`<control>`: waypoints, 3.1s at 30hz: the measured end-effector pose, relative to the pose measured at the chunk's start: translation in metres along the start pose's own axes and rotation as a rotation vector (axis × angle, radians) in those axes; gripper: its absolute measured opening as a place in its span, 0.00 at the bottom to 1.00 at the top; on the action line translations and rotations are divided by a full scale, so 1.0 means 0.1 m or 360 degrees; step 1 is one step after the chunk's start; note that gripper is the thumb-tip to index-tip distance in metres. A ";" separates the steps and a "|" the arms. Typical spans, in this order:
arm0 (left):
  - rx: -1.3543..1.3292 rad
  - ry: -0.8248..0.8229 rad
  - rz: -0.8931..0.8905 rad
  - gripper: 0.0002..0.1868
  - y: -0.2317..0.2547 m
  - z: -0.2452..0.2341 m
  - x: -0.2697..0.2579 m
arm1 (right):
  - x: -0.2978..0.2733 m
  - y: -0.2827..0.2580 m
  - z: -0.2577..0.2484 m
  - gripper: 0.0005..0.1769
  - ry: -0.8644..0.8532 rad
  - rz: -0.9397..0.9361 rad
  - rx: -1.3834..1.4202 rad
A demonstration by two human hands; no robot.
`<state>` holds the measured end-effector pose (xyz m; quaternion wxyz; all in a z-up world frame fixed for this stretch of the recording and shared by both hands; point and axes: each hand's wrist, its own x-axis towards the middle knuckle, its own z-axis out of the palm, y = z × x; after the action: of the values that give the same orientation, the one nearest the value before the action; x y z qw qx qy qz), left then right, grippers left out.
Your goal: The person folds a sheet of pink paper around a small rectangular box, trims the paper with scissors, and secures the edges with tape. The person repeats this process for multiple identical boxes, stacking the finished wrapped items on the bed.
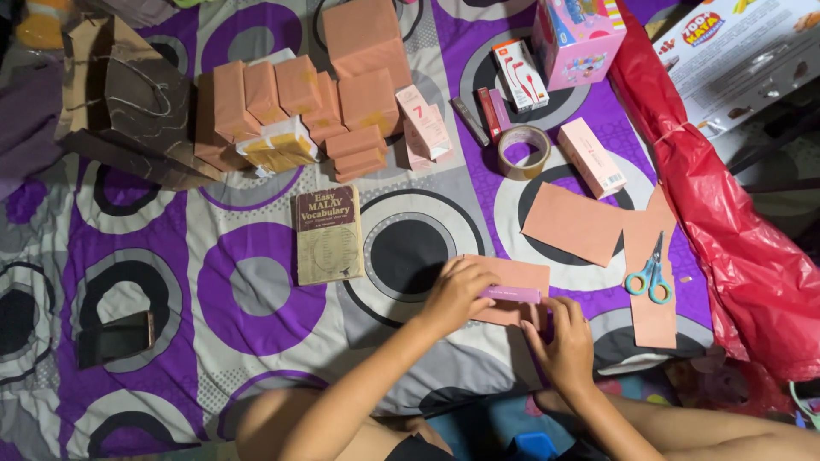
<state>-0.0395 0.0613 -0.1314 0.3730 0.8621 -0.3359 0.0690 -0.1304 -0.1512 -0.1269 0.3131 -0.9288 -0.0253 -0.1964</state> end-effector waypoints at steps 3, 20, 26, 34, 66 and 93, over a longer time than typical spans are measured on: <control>0.0074 -0.0043 -0.0031 0.19 0.06 0.16 -0.09 | -0.07 0.03 0.02 0.33 -0.0007 0.0022 0.0018; 0.0187 -0.0376 -0.0498 0.10 -0.57 0.24 0.51 | 0.06 0.14 0.22 0.18 -0.0127 -0.0090 -0.0068; 0.0055 -0.0206 -0.0486 0.06 -0.67 0.20 0.62 | 0.31 0.15 0.23 0.16 -0.0092 -0.0170 -0.0101; -0.0141 -0.0081 -0.0574 0.16 -0.66 0.14 0.63 | 0.47 0.19 0.27 0.15 -0.0186 -0.0169 -0.0136; 0.0037 0.0060 -0.0100 0.08 -0.13 0.03 0.31 | 0.27 0.26 0.28 0.22 -0.0174 -0.0441 -0.0137; 0.0047 -0.0049 0.0035 0.21 -0.08 -0.07 0.21 | 0.45 0.15 0.33 0.09 0.0000 -0.0466 -0.0049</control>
<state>-0.0170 0.0595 -0.1233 0.3542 0.8647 -0.3501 0.0648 -0.0749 -0.1472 -0.1428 0.2670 -0.9198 -0.1575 -0.2405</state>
